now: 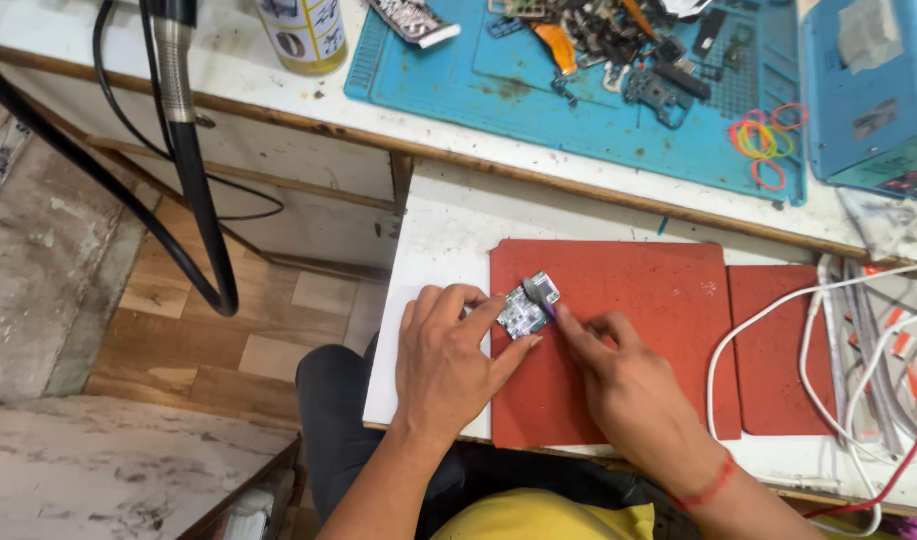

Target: The person scrubs a small circuit board with a toothbrush on a red mat, repeatedly flipping the board to clean both sides. The person continues scrubbing the same board throughout the clip without moving to other items.

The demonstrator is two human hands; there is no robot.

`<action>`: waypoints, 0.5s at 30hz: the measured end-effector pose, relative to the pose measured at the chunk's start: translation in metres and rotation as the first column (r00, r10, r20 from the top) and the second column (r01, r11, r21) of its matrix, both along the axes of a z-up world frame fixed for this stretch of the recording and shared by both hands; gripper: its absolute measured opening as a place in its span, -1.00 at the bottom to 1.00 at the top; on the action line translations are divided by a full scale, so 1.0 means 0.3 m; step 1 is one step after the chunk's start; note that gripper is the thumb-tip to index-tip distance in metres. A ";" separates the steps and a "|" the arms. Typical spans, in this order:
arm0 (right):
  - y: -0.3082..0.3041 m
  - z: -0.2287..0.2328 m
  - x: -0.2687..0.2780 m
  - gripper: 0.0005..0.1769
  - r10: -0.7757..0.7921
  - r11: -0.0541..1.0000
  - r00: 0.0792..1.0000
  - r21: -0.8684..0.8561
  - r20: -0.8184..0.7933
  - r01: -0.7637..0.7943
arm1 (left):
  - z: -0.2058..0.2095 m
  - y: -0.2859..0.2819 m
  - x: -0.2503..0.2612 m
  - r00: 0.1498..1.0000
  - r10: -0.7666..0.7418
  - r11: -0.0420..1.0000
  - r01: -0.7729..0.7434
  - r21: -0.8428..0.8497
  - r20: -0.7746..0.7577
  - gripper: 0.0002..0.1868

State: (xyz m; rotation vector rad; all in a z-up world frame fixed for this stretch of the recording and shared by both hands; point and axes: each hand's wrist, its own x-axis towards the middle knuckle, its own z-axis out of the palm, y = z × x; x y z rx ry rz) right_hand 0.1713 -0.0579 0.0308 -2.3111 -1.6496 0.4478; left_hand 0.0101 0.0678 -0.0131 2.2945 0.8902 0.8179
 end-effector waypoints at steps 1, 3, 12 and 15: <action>0.032 -0.024 0.001 -0.36 0.011 0.999 1.000 0.044 0.014 -0.012 | -0.005 0.004 -0.001 1.000 0.008 1.000 -0.008 0.005 -0.009 -0.54; 0.029 -0.036 0.011 -0.33 0.003 1.000 1.000 0.004 0.025 -0.003 | -0.013 -0.012 0.011 1.000 0.008 1.000 -0.008 0.010 -0.012 -0.52; -0.001 -0.023 0.069 -0.38 0.156 0.983 0.976 0.076 0.152 -0.169 | -0.015 0.007 -0.005 0.999 -0.039 0.999 0.039 0.020 -0.008 -0.19; -0.025 -0.017 0.059 -0.35 0.249 0.968 0.963 0.001 0.108 -0.250 | -0.021 -0.013 -0.018 0.999 -0.050 0.999 0.050 0.019 -0.009 -0.19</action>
